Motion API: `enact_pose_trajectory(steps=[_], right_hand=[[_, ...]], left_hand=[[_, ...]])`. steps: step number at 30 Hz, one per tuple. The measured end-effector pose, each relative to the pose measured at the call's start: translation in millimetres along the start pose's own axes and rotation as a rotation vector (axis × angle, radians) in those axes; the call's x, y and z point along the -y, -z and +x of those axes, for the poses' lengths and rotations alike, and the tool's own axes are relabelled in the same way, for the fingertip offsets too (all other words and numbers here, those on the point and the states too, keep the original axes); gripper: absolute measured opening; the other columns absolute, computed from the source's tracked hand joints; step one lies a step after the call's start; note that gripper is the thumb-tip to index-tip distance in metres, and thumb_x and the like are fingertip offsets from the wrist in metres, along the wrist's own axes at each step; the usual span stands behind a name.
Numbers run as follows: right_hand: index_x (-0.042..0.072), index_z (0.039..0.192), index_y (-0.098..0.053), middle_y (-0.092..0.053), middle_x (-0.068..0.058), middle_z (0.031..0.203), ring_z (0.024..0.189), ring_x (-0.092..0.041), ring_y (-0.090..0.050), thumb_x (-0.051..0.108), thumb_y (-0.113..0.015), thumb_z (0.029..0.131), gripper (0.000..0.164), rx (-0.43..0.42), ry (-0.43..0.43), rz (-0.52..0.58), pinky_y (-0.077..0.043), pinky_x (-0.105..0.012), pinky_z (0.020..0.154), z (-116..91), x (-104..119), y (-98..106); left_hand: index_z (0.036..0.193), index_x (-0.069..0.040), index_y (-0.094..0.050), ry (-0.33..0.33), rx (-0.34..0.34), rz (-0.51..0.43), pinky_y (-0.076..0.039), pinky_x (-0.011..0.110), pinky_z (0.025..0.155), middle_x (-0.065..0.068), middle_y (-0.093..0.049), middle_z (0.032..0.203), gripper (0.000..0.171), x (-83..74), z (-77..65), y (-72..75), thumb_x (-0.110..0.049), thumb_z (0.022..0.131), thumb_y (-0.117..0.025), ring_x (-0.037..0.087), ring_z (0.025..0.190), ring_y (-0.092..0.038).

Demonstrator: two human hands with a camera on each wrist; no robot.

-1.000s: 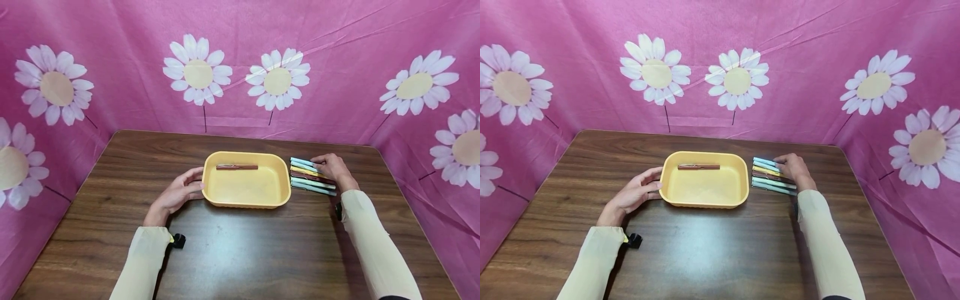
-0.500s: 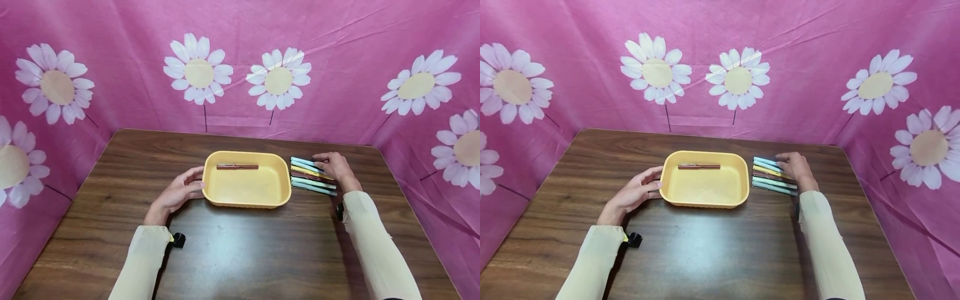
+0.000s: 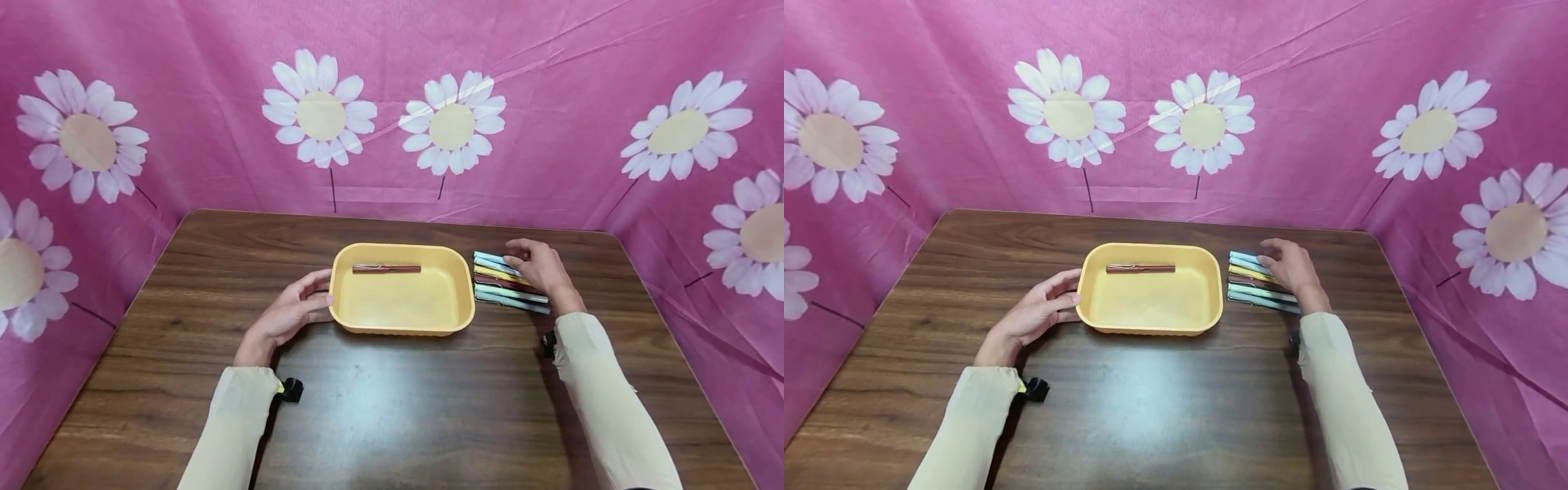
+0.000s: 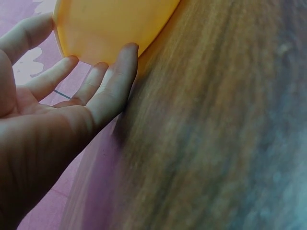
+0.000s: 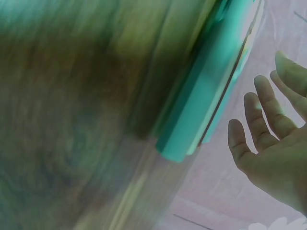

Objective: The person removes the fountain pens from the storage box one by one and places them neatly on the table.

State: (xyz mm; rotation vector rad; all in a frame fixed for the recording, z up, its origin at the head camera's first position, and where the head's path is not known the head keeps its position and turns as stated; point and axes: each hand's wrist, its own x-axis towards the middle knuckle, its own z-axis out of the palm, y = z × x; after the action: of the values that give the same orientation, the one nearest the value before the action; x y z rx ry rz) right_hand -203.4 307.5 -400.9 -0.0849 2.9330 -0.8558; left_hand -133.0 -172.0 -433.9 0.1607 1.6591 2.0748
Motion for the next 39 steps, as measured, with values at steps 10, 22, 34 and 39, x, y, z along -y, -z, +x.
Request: enact_pose_trajectory(steps=[10, 22, 34, 39], right_hand=[[0.001, 0.136, -0.06, -0.063, -0.025, 0.124, 0.114, -0.041, -0.056, 0.027, -0.066, 0.101, 0.044, -0.025, 0.041, 0.027, -0.046, -0.058, 0.096, -5.3, 20.0, -4.5], [0.0, 0.133, -0.062, -0.066, -0.024, 0.123, 0.114, -0.041, -0.058, 0.028, -0.07, 0.098, 0.046, -0.06, 0.093, 0.074, -0.047, -0.056, 0.097, -10.7, 38.1, -11.0], [0.003, 0.131, -0.065, -0.067, -0.022, 0.123, 0.105, -0.039, -0.062, 0.031, -0.071, 0.096, 0.046, -0.102, 0.156, 0.14, -0.051, -0.052, 0.089, -15.8, 57.8, -13.9], [0.003, 0.13, -0.066, -0.068, -0.02, 0.123, 0.104, -0.038, -0.062, 0.03, -0.071, 0.096, 0.043, -0.111, 0.185, 0.193, -0.051, -0.051, 0.089, -17.0, 71.3, -15.4]], left_hand=[[0.156, 0.002, -0.029, -0.003, 0.0, -0.001, -0.058, 0.043, 0.092, 0.03, -0.035, 0.149, 0.063, 1.2, -0.2, 0.2, 0.0, 0.1, -0.057, 0.029, 0.116, -0.057], [0.156, 0.002, -0.029, -0.001, 0.001, -0.007, -0.058, 0.042, 0.092, 0.031, -0.035, 0.149, 0.063, 1.4, 0.1, 0.4, 0.001, 0.099, -0.057, 0.029, 0.116, -0.058], [0.156, 0.003, -0.029, -0.003, -0.001, -0.012, -0.058, 0.041, 0.092, 0.031, -0.035, 0.149, 0.063, 0.5, -0.5, 0.1, 0.002, 0.099, -0.057, 0.027, 0.115, -0.059], [0.156, 0.003, -0.029, -0.002, -0.004, -0.012, -0.058, 0.04, 0.092, 0.031, -0.035, 0.148, 0.063, -0.1, -0.5, -0.6, 0.002, 0.099, -0.057, 0.027, 0.115, -0.058]])
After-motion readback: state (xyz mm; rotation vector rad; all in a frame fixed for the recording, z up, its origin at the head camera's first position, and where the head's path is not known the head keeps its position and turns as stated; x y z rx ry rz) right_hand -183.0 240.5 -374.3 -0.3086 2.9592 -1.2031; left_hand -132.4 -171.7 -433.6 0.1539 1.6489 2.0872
